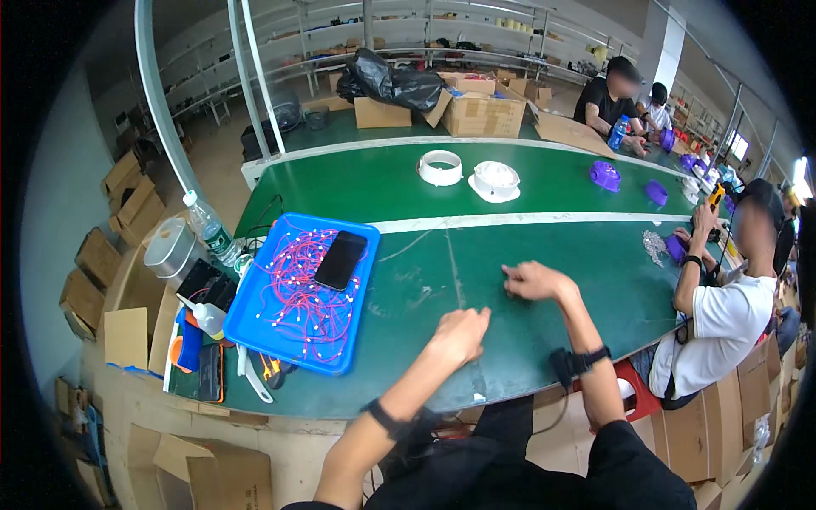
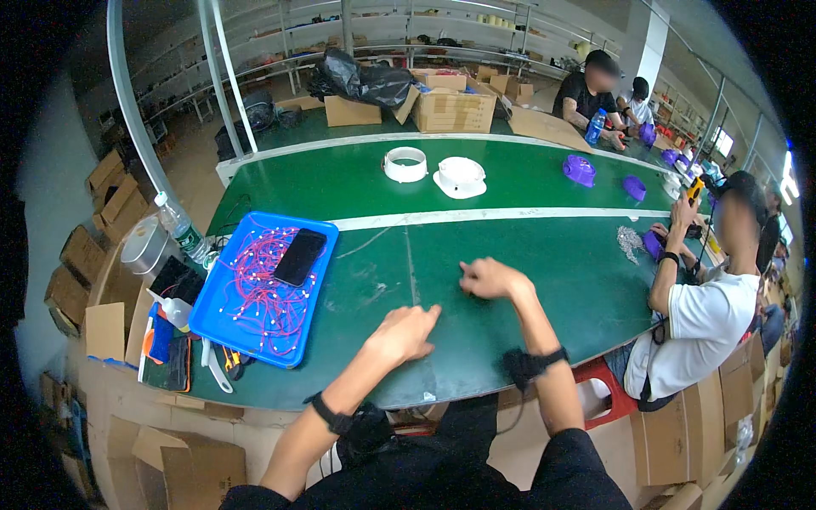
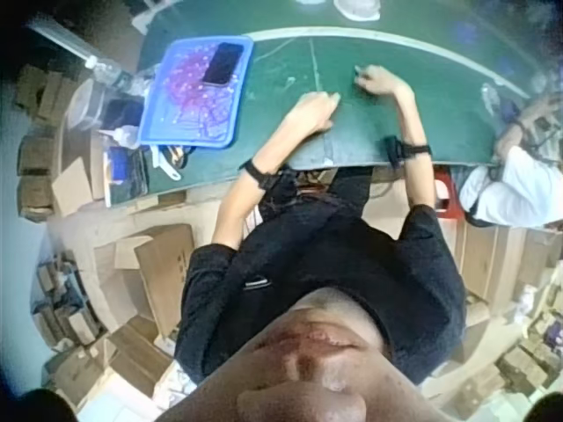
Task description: The person assembles small electronic devices by hand at a factory workstation. They pick up white and purple plastic housings, insert internal components, and fit the parts together. The person also retrieves additional components from a nearby cardboard box and places them on the table.
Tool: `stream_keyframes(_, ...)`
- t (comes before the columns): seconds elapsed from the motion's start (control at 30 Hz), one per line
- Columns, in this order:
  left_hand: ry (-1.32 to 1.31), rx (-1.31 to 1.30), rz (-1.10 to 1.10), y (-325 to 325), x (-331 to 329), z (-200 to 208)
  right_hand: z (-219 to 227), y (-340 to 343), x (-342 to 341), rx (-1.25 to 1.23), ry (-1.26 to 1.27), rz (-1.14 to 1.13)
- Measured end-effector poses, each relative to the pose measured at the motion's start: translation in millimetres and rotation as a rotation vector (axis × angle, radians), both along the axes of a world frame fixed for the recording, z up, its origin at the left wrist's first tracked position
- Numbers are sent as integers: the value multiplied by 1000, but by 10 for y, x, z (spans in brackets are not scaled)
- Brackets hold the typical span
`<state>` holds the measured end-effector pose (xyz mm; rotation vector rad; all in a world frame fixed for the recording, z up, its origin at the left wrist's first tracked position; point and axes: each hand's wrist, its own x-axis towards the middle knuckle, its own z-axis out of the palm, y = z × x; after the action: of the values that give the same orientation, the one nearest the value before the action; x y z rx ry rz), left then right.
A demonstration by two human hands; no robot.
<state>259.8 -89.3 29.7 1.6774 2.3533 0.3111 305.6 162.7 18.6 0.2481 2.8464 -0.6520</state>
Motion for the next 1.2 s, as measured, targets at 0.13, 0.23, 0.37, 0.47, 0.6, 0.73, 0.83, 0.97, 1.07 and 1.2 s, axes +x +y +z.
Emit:
stream_keyframes(0.13,-104,213,2,-811,103,-230,-223,-433,1038,101,363,89)
stream_keyframes(0.23,-15,494,-13,-1297,155,-544,-332,-705,1596,81,619,-117)
stream_keyframes(0.37,-76,469,85,-1374,187,-562,-432,-705,1759,165,792,-265)
stream_keyframes(0.47,-60,457,89,-1281,168,-552,-470,-638,1755,188,841,-261)
stream_keyframes(0.6,-50,399,84,-1208,131,-520,-477,-547,1738,188,794,-252)
stream_keyframes(0.73,-48,295,125,-1305,192,-387,-305,-314,1662,147,589,9)
stream_keyframes(0.83,-62,256,161,-1312,197,-392,-369,290,1620,100,550,11)
stream_keyframes(0.97,-72,181,196,-1290,142,-387,-296,257,1605,164,349,103)
stream_keyframes(1.07,-130,50,176,-1294,134,-341,-264,304,1565,129,418,98)
stream_keyframes(1.2,-80,71,143,-1300,120,-476,-289,384,1519,119,365,122)
